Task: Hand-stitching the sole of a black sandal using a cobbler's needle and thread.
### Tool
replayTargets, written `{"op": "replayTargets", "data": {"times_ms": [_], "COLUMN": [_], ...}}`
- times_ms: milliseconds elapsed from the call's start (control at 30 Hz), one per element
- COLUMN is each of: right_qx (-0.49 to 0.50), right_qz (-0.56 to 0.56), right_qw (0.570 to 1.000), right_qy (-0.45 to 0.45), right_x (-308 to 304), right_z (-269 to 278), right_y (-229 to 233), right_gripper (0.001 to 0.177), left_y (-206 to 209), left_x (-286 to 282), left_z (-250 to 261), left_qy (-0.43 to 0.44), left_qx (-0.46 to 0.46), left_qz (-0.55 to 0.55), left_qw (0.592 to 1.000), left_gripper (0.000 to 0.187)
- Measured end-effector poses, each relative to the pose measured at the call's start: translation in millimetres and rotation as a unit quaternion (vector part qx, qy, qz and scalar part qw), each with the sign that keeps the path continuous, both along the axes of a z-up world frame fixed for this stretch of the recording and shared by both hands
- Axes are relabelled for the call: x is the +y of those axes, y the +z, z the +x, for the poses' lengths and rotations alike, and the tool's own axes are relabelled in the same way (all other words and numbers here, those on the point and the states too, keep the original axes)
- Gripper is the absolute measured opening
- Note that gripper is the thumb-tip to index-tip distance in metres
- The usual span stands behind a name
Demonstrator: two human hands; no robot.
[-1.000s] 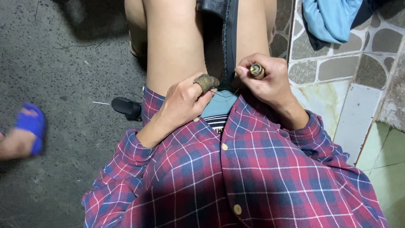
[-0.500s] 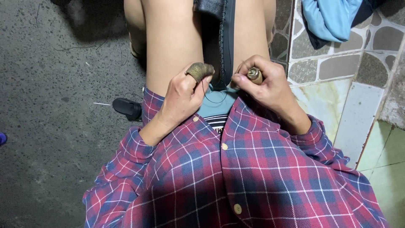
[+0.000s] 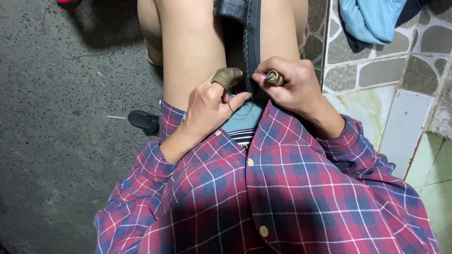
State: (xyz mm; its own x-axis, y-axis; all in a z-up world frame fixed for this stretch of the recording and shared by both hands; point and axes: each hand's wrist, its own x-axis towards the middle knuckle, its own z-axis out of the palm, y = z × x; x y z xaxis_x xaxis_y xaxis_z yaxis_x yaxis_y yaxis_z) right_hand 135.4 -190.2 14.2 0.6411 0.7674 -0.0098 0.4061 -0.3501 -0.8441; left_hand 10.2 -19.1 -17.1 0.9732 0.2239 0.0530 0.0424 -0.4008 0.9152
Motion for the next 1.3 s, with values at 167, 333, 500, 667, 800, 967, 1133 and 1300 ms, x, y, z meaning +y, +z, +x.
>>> {"op": "replayTargets", "data": {"times_ms": [167, 333, 500, 667, 800, 967, 1133, 1300], "right_qx": [-0.082, -0.083, -0.088, -0.064, 0.019, 0.119, 0.211, 0.383], "right_qz": [-0.019, 0.018, 0.051, 0.067, 0.06, 0.04, 0.031, 0.135], "right_qw": [0.996, 0.996, 0.995, 0.995, 0.997, 0.991, 0.973, 0.9], "right_qy": [0.037, 0.008, -0.024, -0.033, -0.038, -0.048, -0.085, -0.158], "right_x": [-2, 0, 4, 6, 3, -1, -9, -2], "right_z": [5, 5, 4, 5, 9, -11, -17, -22], "right_y": [-11, -18, -18, -19, -9, 11, -1, 9], "right_gripper": [0.003, 0.005, 0.007, 0.007, 0.007, 0.008, 0.008, 0.01], "left_y": [0, 0, 4, 2, 2, 1, 12, 34], "left_x": [-1, -1, -2, -2, 1, 1, -2, -9], "left_z": [1, 3, 5, 4, 3, 1, 3, 21], "left_qy": [0.005, 0.004, 0.008, 0.002, -0.004, -0.007, -0.012, -0.046], "left_qx": [0.003, 0.007, 0.0, -0.001, -0.007, 0.0, 0.011, 0.164], "left_qz": [0.009, 0.026, 0.045, 0.053, 0.056, 0.057, 0.037, 0.126], "left_qw": [1.0, 1.0, 0.999, 0.999, 0.998, 0.998, 0.999, 0.977], "left_gripper": [0.041, 0.041, 0.04, 0.04, 0.042, 0.042, 0.046, 0.068]}}
